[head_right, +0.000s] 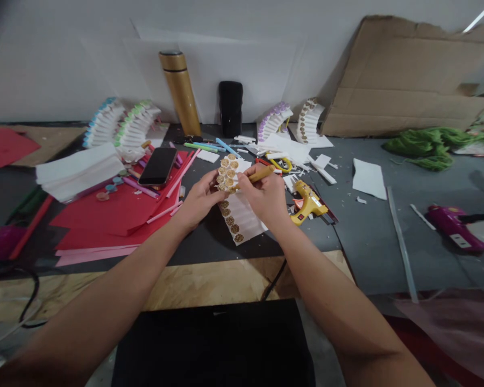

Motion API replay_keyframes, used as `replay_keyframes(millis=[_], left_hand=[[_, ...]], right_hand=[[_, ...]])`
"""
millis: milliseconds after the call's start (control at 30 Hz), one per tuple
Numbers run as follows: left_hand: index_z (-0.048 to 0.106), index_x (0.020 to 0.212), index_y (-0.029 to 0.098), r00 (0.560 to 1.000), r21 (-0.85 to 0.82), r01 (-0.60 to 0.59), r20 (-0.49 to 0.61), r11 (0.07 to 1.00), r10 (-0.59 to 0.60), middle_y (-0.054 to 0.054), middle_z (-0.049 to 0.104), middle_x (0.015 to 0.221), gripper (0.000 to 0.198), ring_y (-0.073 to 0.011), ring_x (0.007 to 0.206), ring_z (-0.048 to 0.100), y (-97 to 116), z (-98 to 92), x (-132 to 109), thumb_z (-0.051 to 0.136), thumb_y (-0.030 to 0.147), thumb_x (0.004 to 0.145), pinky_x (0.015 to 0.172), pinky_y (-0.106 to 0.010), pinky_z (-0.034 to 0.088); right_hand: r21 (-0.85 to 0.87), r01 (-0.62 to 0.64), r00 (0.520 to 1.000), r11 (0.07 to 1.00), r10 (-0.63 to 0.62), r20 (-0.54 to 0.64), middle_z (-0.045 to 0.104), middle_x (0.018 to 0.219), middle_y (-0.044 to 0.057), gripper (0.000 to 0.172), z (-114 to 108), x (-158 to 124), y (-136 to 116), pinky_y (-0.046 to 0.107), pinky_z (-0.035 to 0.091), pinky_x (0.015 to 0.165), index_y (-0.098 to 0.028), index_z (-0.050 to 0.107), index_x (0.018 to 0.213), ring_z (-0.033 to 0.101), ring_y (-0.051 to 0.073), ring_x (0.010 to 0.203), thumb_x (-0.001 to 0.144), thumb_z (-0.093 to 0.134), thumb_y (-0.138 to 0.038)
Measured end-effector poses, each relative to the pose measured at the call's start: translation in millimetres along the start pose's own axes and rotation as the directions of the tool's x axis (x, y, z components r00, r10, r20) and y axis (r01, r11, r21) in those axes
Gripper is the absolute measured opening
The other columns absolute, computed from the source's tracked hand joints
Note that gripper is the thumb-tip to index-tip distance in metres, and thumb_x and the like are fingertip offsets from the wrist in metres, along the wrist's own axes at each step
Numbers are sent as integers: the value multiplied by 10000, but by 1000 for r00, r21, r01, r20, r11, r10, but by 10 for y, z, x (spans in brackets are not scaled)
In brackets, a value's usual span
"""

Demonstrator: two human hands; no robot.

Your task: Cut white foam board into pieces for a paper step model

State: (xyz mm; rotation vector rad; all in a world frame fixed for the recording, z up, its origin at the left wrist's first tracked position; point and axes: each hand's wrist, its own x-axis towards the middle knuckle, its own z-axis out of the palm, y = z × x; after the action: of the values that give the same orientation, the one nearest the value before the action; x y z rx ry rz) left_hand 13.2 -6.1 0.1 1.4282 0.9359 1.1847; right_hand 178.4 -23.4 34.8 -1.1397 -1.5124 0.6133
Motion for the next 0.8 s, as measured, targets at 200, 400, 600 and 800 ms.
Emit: replay_keyframes(millis=[200, 400, 600, 800], left_hand=[[539, 1258, 149, 1000, -3, -20, -8, 1000, 19, -127, 628, 1248, 600, -253, 1080, 618, 2, 2, 5, 659, 175, 671, 917, -392, 500], [538, 1281, 162, 1000, 8, -3, -6, 1000, 3, -123, 627, 1259, 604, -263, 1090, 613, -1, -5, -2, 663, 184, 691, 901, -404, 515], [539, 1300, 176, 1000, -1, -20, 5, 1000, 20, -120, 612, 1289, 615, -257, 1100, 613, -27, -9, 6, 665, 178, 698, 923, -405, 509], [547, 1282, 169, 1000, 8, -22, -1, 1000, 22, -110, 627, 1272, 601, -260, 1109, 615, -39, -12, 14, 670, 176, 693, 938, -402, 501]], right_hand=[[0, 0, 1000, 1000, 0, 24, 507, 538, -51, 181, -2, -10, -50, 244, 298, 449, -194, 564, 681, 400, 71, 457, 827, 633, -273], [-9, 13, 1000, 1000, -13, 17, 510, 543, -50, 181, 0, -9, -52, 244, 312, 455, -190, 570, 686, 412, 71, 464, 834, 621, -281], [-28, 35, 999, 999, -35, 11, 503, 544, -52, 183, 2, -5, -35, 241, 312, 463, -193, 556, 662, 403, 73, 480, 814, 629, -267], [-24, 29, 1000, 999, -28, 14, 517, 563, -49, 181, 1, -13, -39, 242, 323, 473, -193, 566, 674, 421, 75, 487, 827, 630, -268]])
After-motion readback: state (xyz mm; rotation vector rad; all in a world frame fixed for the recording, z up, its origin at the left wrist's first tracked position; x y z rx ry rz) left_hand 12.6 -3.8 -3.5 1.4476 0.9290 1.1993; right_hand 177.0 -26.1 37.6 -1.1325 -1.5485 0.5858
